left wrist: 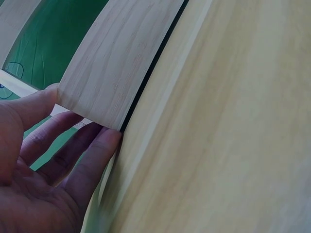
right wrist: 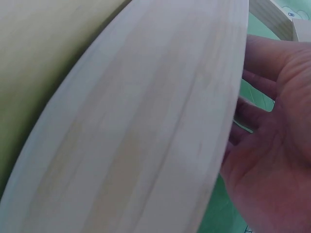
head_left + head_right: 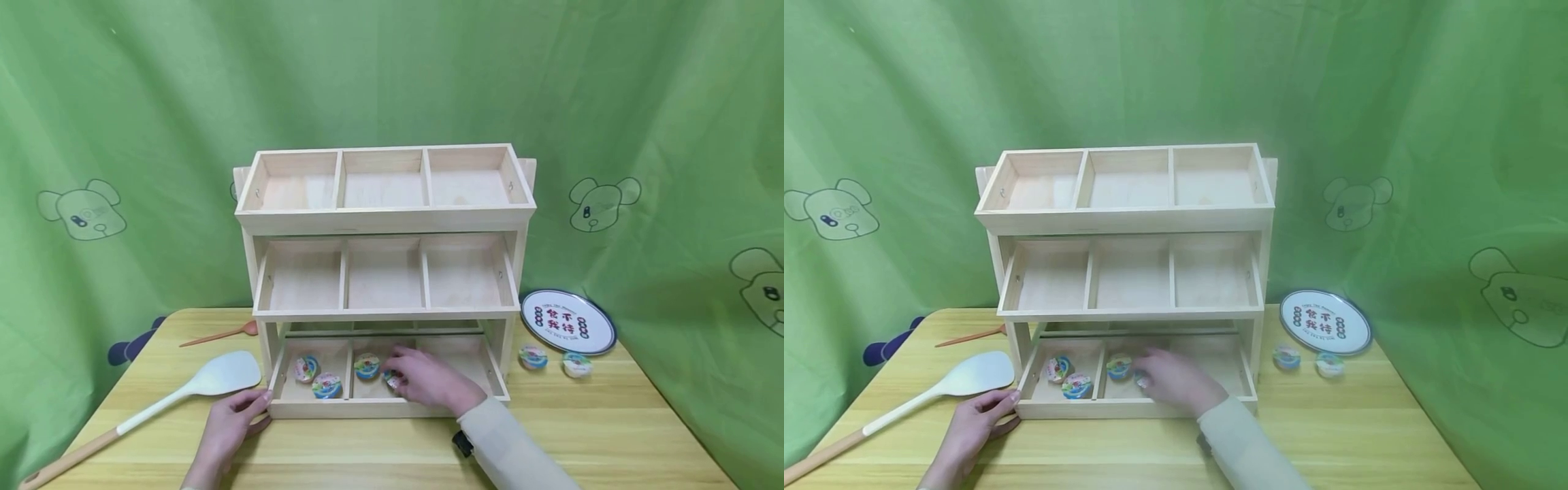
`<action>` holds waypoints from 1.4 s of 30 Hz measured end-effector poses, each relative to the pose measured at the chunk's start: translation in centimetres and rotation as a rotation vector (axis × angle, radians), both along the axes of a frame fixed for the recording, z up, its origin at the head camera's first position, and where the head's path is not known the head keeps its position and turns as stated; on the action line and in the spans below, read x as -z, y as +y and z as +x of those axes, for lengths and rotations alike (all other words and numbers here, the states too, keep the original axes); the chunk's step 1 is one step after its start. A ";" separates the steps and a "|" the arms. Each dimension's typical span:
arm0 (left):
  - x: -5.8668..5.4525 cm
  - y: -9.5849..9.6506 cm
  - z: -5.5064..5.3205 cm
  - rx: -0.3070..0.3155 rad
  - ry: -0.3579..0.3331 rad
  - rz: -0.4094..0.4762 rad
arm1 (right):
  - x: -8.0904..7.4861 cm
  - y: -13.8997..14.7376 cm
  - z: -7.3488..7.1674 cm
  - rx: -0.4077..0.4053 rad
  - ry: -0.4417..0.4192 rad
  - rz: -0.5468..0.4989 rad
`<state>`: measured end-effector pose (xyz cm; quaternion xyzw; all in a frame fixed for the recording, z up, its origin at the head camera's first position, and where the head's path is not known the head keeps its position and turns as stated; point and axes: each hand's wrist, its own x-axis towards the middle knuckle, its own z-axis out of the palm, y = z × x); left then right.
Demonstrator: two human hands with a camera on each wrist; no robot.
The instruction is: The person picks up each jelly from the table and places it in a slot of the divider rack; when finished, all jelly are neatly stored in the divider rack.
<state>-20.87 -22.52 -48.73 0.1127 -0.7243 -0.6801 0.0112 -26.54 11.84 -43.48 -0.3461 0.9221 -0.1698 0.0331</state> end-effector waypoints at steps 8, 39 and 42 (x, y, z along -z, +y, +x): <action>0.0 -0.1 0.1 0.000 -0.001 -0.007 | 0.0 -0.2 -0.1 -0.029 0.016 -0.002; 0.0 -0.1 -0.1 0.007 -0.019 -0.025 | -4.6 5.8 3.5 0.092 0.010 -0.136; 0.0 -0.1 -0.1 0.005 -0.019 -0.023 | -4.9 6.8 3.8 0.090 0.028 -0.122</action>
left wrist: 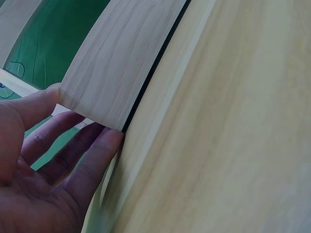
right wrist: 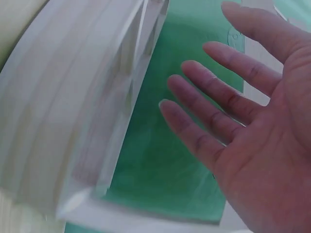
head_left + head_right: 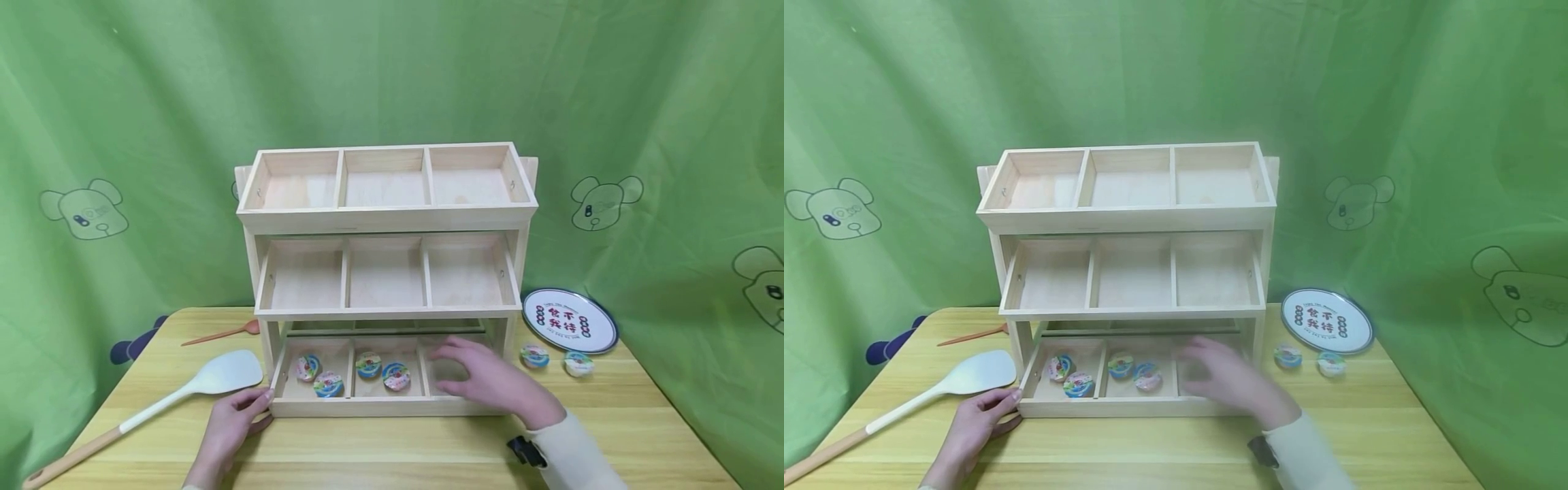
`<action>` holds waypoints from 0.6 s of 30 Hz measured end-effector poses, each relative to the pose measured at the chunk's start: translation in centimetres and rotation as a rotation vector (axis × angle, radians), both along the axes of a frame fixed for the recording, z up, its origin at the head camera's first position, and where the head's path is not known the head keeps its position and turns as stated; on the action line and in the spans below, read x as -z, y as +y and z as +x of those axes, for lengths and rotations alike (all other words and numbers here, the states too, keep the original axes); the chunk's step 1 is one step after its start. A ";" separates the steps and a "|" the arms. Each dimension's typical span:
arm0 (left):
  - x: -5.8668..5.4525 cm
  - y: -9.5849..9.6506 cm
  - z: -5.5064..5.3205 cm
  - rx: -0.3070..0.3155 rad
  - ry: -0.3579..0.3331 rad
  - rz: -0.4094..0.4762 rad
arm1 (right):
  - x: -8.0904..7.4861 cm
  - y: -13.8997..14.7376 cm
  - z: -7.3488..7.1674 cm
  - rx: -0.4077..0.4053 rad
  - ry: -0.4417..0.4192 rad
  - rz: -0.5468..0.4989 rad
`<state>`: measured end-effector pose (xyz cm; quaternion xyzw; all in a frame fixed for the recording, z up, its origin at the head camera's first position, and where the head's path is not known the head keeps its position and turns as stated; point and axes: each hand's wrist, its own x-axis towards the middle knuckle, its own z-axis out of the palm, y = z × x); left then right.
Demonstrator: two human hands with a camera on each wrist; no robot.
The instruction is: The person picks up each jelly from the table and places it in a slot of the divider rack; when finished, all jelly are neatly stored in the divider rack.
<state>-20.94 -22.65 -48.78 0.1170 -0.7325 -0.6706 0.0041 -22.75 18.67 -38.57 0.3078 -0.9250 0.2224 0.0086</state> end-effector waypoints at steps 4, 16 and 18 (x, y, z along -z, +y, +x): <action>0.0 0.0 0.0 0.000 0.004 0.004 | -0.3 1.4 0.3 0.016 0.001 0.015; 0.0 0.0 -0.1 -0.005 0.000 0.010 | -0.6 3.7 1.0 0.082 -0.037 0.018; 0.0 0.0 -0.1 -0.007 0.001 0.010 | -0.6 4.1 1.0 0.087 -0.038 0.020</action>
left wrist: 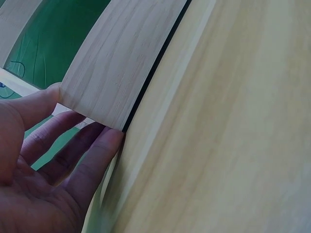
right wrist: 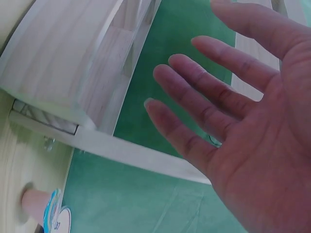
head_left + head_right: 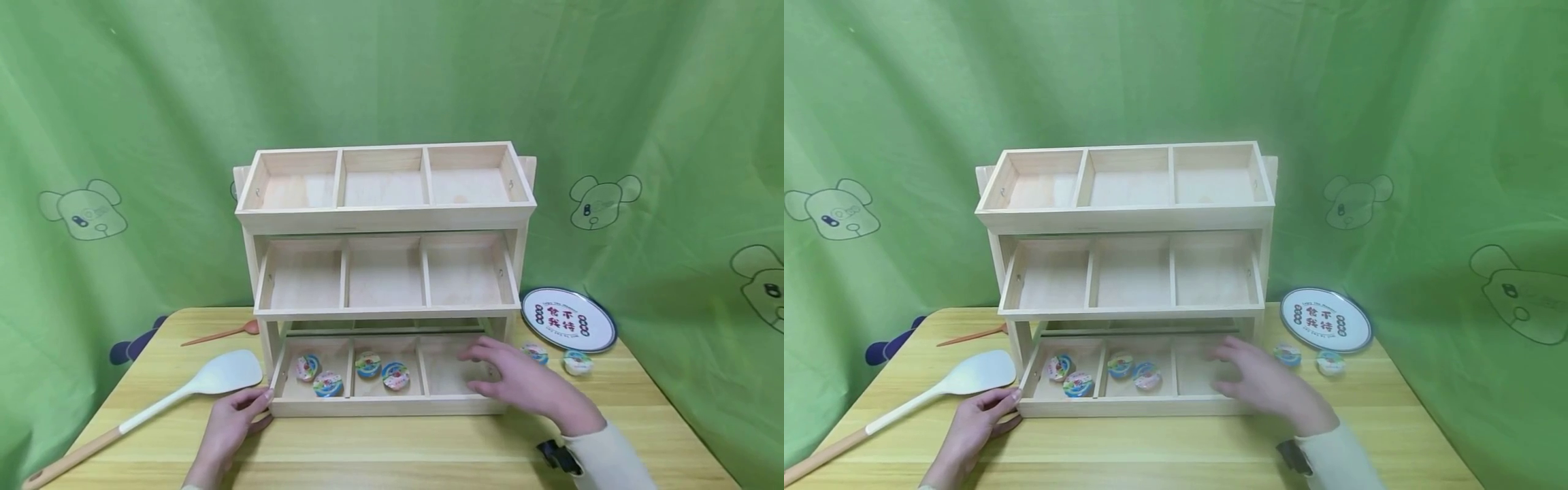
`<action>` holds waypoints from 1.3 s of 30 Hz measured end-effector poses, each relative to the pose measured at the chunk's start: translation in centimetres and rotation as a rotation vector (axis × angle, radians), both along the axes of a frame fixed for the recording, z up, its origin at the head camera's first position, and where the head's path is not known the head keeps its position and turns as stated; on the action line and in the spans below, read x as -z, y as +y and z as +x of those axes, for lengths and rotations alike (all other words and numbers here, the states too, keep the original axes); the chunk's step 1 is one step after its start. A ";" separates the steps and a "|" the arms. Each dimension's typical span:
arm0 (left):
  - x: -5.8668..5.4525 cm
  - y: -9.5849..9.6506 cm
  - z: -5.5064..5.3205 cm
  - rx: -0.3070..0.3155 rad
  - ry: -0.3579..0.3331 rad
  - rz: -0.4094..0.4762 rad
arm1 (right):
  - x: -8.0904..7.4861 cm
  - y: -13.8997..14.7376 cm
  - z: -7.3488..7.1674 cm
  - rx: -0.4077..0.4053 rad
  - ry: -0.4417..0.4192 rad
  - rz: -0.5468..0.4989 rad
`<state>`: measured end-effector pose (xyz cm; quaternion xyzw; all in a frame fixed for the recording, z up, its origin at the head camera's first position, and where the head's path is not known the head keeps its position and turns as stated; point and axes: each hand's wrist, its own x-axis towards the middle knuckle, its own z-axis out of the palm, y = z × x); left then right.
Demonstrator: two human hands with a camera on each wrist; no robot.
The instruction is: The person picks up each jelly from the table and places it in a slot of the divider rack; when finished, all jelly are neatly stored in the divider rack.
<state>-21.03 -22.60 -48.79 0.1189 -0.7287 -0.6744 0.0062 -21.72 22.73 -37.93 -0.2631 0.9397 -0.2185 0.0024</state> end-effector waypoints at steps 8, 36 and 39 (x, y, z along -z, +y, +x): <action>0.0 0.2 0.1 0.007 0.015 0.013 | -0.5 1.8 0.5 0.043 0.059 -0.029; 0.0 0.1 0.2 -0.003 0.013 0.007 | 2.9 11.4 0.0 0.253 0.181 -0.054; 0.0 0.1 0.2 -0.004 0.015 0.007 | 3.4 12.4 -0.2 0.266 0.188 -0.045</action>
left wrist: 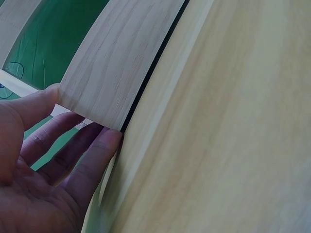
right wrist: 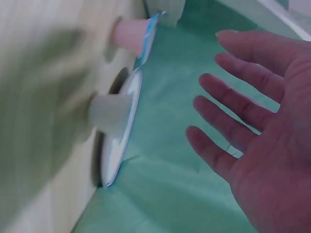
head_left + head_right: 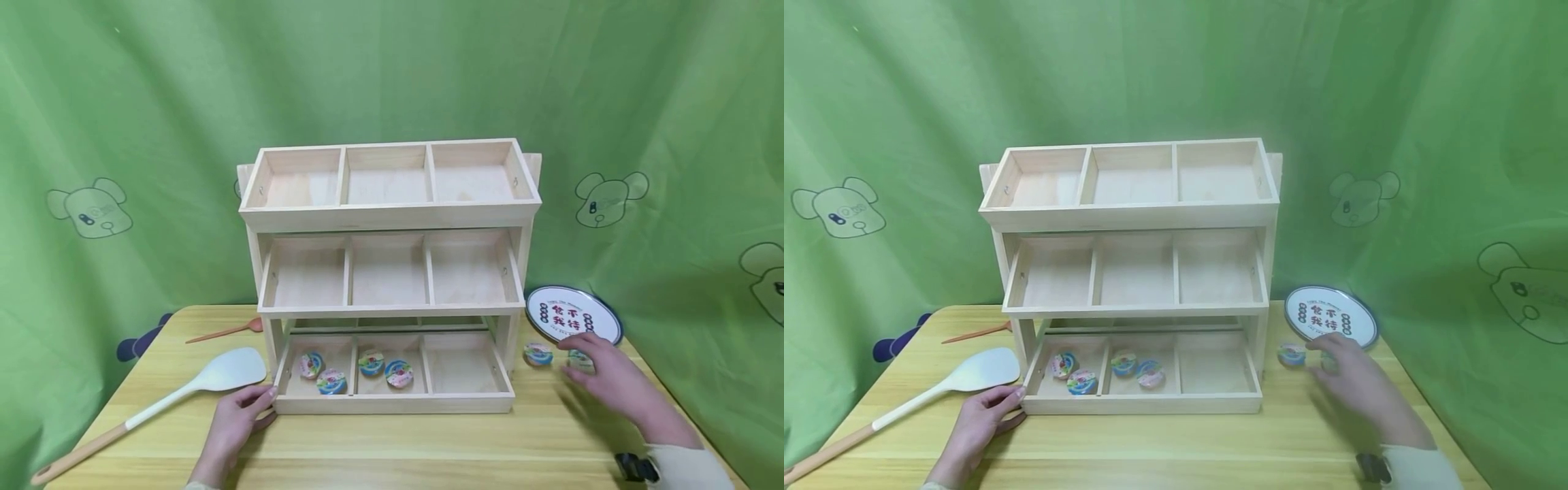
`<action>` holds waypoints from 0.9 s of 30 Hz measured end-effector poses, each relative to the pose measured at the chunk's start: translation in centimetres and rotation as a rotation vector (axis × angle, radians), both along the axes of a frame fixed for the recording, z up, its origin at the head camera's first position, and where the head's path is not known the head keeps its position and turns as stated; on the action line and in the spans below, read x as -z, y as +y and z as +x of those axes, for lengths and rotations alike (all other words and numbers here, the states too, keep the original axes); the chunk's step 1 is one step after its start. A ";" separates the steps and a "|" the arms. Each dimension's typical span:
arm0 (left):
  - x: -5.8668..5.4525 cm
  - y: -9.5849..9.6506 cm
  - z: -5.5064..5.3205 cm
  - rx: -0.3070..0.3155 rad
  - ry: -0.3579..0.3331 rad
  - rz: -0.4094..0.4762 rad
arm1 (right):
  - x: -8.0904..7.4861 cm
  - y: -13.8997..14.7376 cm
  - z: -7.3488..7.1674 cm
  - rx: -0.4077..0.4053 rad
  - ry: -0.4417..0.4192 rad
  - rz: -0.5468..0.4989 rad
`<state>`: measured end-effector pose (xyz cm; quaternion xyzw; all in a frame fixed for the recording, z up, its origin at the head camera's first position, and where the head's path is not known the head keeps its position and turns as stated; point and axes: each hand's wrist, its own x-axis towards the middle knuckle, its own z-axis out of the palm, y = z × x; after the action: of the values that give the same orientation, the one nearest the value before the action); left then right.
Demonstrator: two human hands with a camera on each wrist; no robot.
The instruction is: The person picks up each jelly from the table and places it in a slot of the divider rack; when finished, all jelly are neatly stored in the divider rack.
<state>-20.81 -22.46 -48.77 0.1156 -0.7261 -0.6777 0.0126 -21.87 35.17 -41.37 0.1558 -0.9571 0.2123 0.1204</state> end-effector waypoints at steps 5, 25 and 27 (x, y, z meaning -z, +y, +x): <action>0.0 -0.1 0.0 -0.004 0.000 0.004 | 1.1 1.5 -0.5 0.016 0.015 -0.012; 0.2 -0.1 -0.1 0.003 0.000 -0.006 | 3.8 3.9 -1.9 0.036 -0.064 0.017; 0.2 -0.1 -0.1 0.009 0.004 -0.005 | 4.0 4.1 -2.0 0.029 -0.051 0.026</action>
<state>-20.96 -22.60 -49.02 0.1111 -0.7283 -0.6762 0.0112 -23.86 39.25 -45.33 0.1381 -0.9647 0.2020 0.0970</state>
